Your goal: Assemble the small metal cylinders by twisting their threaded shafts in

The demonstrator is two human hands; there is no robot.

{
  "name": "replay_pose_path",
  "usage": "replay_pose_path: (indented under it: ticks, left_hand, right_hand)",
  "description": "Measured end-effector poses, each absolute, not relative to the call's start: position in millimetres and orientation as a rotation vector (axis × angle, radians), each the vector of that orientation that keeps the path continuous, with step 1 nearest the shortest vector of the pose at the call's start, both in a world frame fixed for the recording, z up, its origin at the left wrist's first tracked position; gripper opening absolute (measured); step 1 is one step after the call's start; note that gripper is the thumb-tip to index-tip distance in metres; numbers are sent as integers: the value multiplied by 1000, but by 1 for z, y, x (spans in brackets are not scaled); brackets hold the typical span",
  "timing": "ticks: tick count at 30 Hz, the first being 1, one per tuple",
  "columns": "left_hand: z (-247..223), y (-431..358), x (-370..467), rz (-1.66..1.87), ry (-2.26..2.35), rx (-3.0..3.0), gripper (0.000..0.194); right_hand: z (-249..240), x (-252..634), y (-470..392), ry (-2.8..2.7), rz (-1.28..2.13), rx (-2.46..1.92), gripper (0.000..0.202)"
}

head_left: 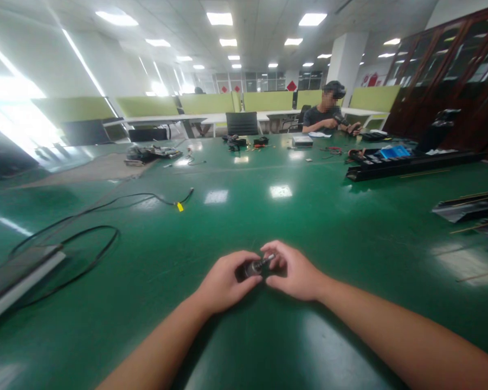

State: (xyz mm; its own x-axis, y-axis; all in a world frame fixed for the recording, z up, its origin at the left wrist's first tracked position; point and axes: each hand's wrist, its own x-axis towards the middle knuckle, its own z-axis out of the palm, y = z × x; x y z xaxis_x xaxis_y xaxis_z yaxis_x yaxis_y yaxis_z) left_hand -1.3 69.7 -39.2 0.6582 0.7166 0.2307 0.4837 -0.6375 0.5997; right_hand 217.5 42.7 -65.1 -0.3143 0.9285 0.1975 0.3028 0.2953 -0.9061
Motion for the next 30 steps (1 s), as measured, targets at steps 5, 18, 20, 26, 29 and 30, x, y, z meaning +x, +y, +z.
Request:
replay_pose_path:
  ticks: [5,18,20,26,29,30]
  left_hand:
    - [-40,69,-1,629,846,2419,32]
    - [-40,65,2,712,929,2363,25]
    - [-39,65,2,712,929,2355,24]
    - [-39,64,1,698,922,2343,24]
    - [-38,64,1,697,923,2353,24]
    - [-38,64,2,698,921,2355,24]
  right_hand:
    - [-65,217,42,-1773,976,-1166,37]
    - [-61,218,40,-1831,907,-1145,25]
    - [-60,217,40,-1832,902,-1140,25]
    - [-58,217,39,-1808,920,-1118,23]
    - [-58,217,39,-1818,917,-1117,22]
    - [-58,217,39,-1822,915,-1117,21]
